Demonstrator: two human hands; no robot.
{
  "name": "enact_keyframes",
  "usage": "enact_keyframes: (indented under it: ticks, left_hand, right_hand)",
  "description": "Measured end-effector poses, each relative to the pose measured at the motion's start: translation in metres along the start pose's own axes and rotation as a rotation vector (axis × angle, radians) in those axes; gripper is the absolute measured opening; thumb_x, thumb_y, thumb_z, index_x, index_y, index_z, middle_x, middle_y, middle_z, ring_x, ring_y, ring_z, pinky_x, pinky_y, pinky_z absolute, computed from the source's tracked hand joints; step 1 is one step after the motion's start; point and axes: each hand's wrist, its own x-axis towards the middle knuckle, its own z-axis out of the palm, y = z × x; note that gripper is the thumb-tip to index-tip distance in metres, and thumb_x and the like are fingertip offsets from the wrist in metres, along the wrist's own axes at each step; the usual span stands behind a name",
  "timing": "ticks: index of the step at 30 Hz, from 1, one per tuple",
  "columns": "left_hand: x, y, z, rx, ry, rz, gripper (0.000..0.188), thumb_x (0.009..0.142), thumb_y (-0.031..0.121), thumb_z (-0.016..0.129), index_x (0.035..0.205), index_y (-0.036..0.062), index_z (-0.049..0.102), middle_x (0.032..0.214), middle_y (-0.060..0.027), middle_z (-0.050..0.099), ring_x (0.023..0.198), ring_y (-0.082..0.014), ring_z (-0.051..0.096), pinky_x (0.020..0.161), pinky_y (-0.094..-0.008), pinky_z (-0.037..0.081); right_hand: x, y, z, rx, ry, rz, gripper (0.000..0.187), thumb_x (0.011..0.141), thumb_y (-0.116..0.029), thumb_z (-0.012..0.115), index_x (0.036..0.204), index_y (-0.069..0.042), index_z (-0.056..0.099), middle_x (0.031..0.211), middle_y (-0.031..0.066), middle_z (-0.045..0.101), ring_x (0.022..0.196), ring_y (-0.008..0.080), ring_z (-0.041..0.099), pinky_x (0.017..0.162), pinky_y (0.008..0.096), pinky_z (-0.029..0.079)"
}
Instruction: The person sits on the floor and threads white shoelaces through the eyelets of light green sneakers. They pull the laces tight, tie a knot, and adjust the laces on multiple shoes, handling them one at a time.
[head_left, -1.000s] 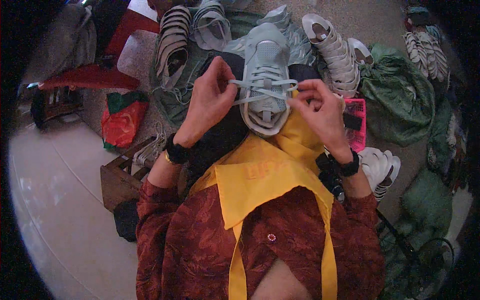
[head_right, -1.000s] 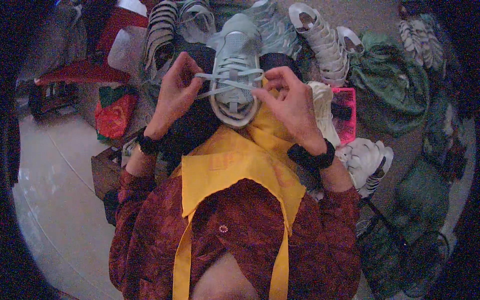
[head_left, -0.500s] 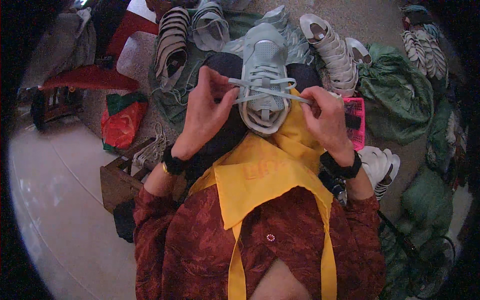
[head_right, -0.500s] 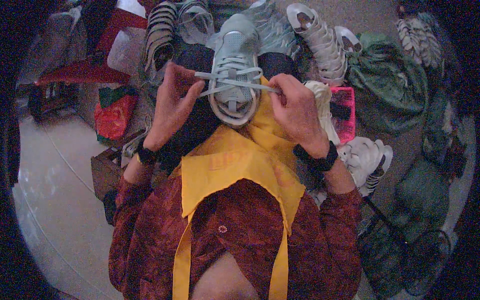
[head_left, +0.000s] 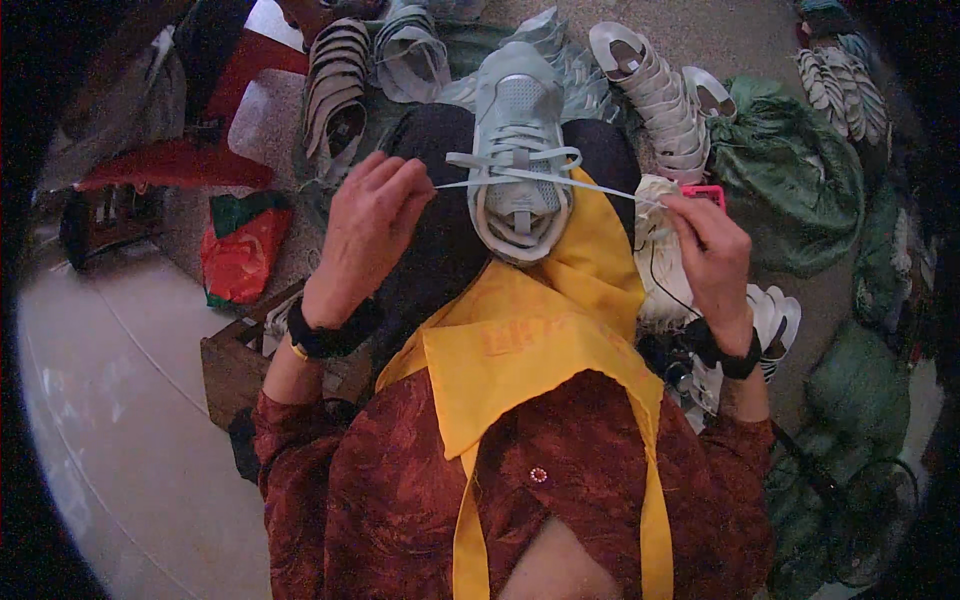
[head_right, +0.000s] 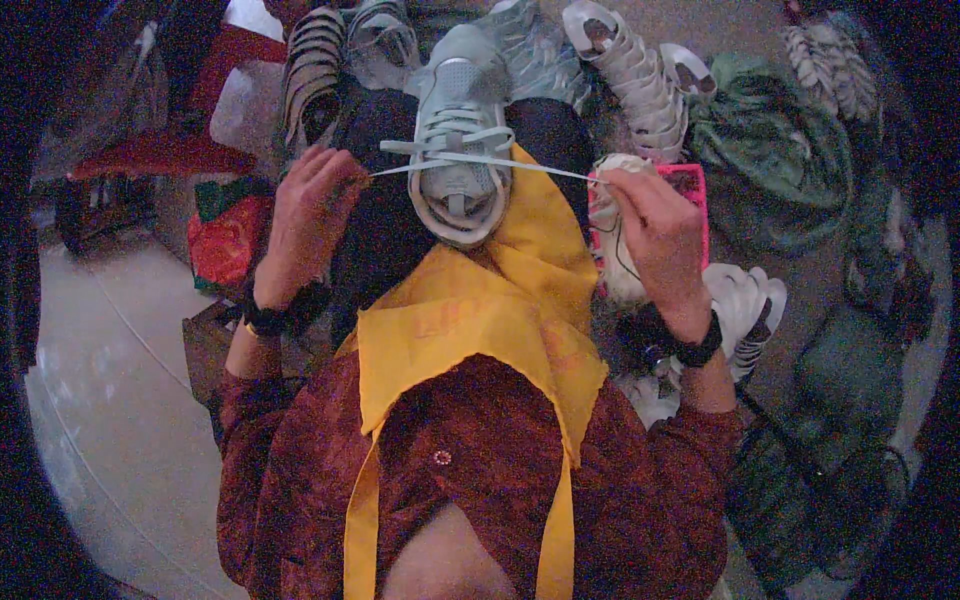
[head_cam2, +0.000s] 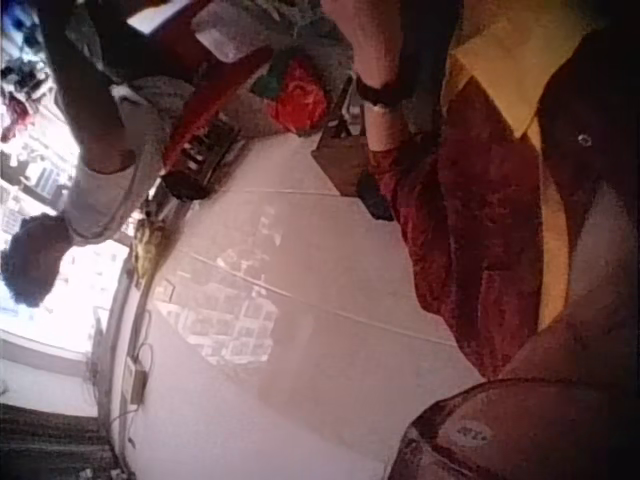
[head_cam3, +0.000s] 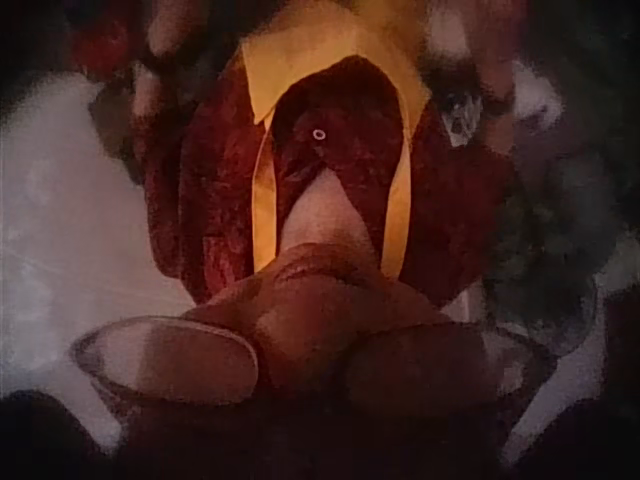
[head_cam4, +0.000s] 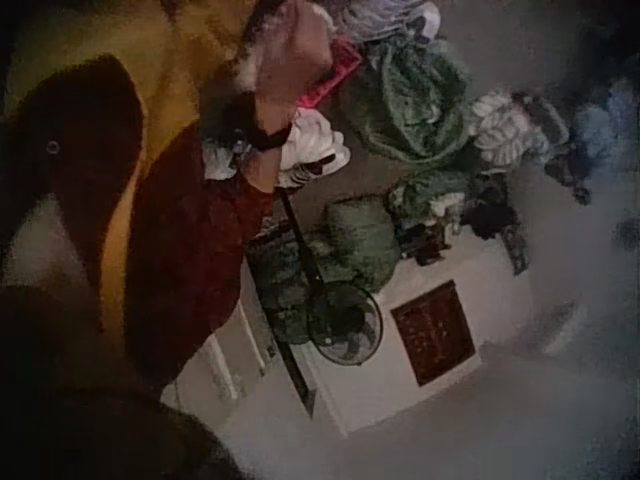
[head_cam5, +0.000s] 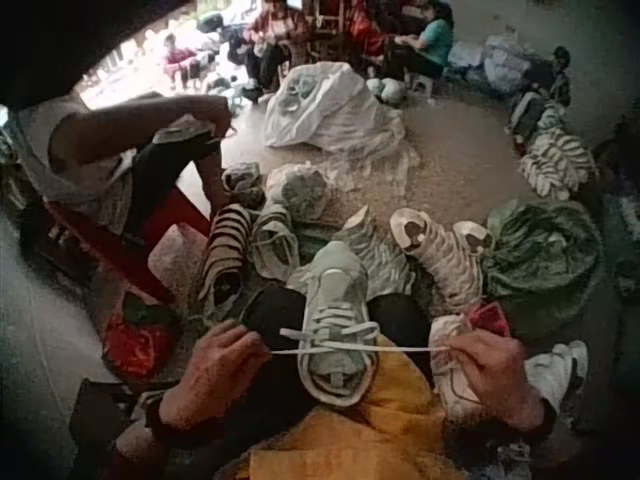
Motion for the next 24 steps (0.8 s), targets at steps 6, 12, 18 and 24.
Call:
enact_keyframes:
  ticks: [6, 12, 18, 24]
  left_hand:
    - [-0.025, -0.024, -0.011, -0.022, -0.044, -0.161, 0.009, 0.084, 0.003, 0.065, 0.088, 0.0032, 0.057, 0.087, -0.0113, 0.063, 0.089, -0.0349, 0.058, 0.081, -0.0436, 0.047]
    - [-0.061, -0.049, -0.017, -0.097, -0.097, -0.324, 0.009, 0.085, 0.0, 0.064, 0.089, 0.0019, 0.057, 0.086, -0.0134, 0.063, 0.084, -0.0347, 0.058, 0.08, -0.0415, 0.046]
    - [-0.087, -0.063, -0.03, -0.161, -0.077, -0.416, 0.01, 0.085, -0.001, 0.064, 0.092, 0.001, 0.057, 0.081, -0.0139, 0.061, 0.076, -0.0321, 0.059, 0.072, -0.0396, 0.047]
    - [-0.103, -0.075, -0.042, -0.065, -0.103, -0.35, 0.01, 0.086, -0.001, 0.064, 0.093, 0.0, 0.057, 0.08, -0.0147, 0.06, 0.074, -0.0313, 0.061, 0.069, -0.0391, 0.048]
  right_hand:
    - [-0.027, 0.039, -0.015, 0.025, -0.068, 0.225, 0.015, 0.09, -0.005, 0.066, 0.103, -0.001, 0.071, 0.094, 0.0141, 0.072, 0.086, 0.0295, 0.071, 0.077, 0.037, 0.054]
    - [-0.053, 0.071, -0.01, 0.015, -0.082, 0.291, 0.017, 0.09, -0.008, 0.067, 0.105, -0.002, 0.073, 0.098, 0.0149, 0.074, 0.088, 0.0284, 0.072, 0.08, 0.0358, 0.055]
    - [-0.052, 0.075, -0.006, 0.04, -0.115, 0.335, 0.018, 0.091, -0.006, 0.065, 0.107, -0.002, 0.073, 0.096, 0.0155, 0.074, 0.08, 0.0258, 0.073, 0.073, 0.0352, 0.056]
    - [-0.05, 0.088, -0.004, 0.09, -0.12, 0.356, 0.016, 0.093, -0.007, 0.062, 0.106, -0.001, 0.071, 0.086, 0.015, 0.073, 0.064, 0.0199, 0.071, 0.06, 0.0331, 0.055]
